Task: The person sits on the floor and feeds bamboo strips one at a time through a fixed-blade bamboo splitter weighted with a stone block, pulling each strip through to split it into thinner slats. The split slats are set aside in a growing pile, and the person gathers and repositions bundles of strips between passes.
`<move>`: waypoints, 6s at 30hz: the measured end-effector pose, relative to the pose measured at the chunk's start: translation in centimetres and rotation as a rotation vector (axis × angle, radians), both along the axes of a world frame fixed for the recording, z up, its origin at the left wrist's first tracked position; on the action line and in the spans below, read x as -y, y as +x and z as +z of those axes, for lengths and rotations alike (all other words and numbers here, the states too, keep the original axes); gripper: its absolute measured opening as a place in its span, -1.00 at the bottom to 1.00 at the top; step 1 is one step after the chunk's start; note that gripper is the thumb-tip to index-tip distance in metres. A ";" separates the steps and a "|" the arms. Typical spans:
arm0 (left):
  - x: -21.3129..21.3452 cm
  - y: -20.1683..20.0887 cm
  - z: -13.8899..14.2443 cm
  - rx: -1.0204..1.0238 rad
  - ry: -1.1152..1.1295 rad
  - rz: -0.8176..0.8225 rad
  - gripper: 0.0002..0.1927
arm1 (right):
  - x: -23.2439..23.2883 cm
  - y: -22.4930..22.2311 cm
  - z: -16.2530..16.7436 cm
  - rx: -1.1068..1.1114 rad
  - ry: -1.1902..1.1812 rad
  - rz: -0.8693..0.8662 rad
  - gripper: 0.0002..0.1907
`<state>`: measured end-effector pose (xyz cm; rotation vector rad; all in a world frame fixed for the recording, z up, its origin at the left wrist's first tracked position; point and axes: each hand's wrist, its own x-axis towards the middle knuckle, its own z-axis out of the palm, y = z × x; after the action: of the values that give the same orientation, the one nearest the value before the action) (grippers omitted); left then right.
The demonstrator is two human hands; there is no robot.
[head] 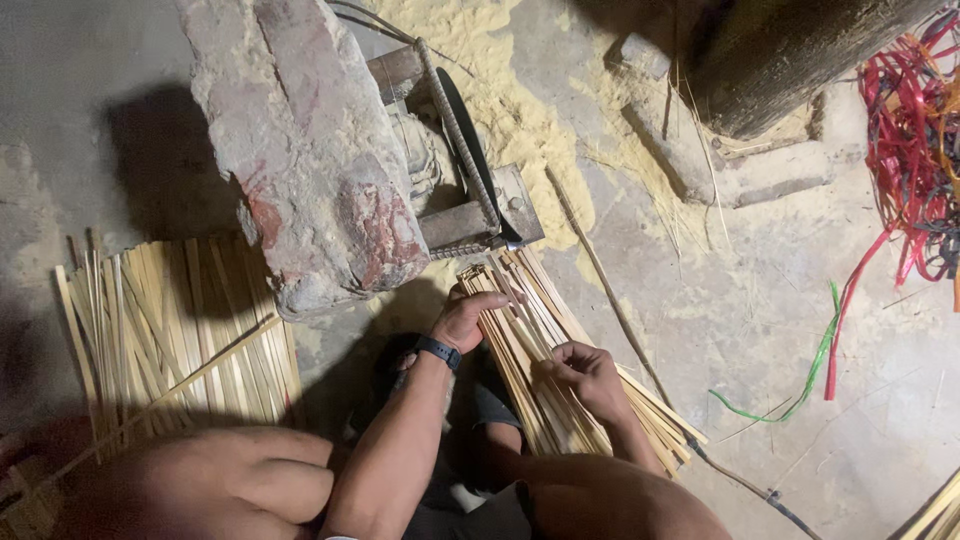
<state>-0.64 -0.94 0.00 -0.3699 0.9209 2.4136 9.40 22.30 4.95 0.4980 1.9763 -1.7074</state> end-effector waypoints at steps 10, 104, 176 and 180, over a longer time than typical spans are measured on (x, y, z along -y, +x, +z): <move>0.0 -0.4 -0.5 -0.067 -0.044 -0.043 -0.71 | -0.9 1.1 -0.9 -0.016 0.212 -0.022 -0.90; -0.4 -1.6 -2.0 0.019 -0.249 -0.108 -0.52 | 1.7 -2.8 -0.6 -0.639 0.532 0.099 -0.75; -1.8 -1.5 -1.5 0.030 -0.224 -0.008 -0.54 | 3.3 -3.7 4.4 -0.877 0.813 0.155 -0.74; -1.8 -1.7 -1.1 0.009 -0.179 -0.066 -0.61 | 4.2 -4.8 3.8 -0.596 0.649 0.099 -0.80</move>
<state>-2.30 0.87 -1.11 -0.4085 1.1314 2.2753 4.62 18.05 8.71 0.0791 2.9437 -1.2007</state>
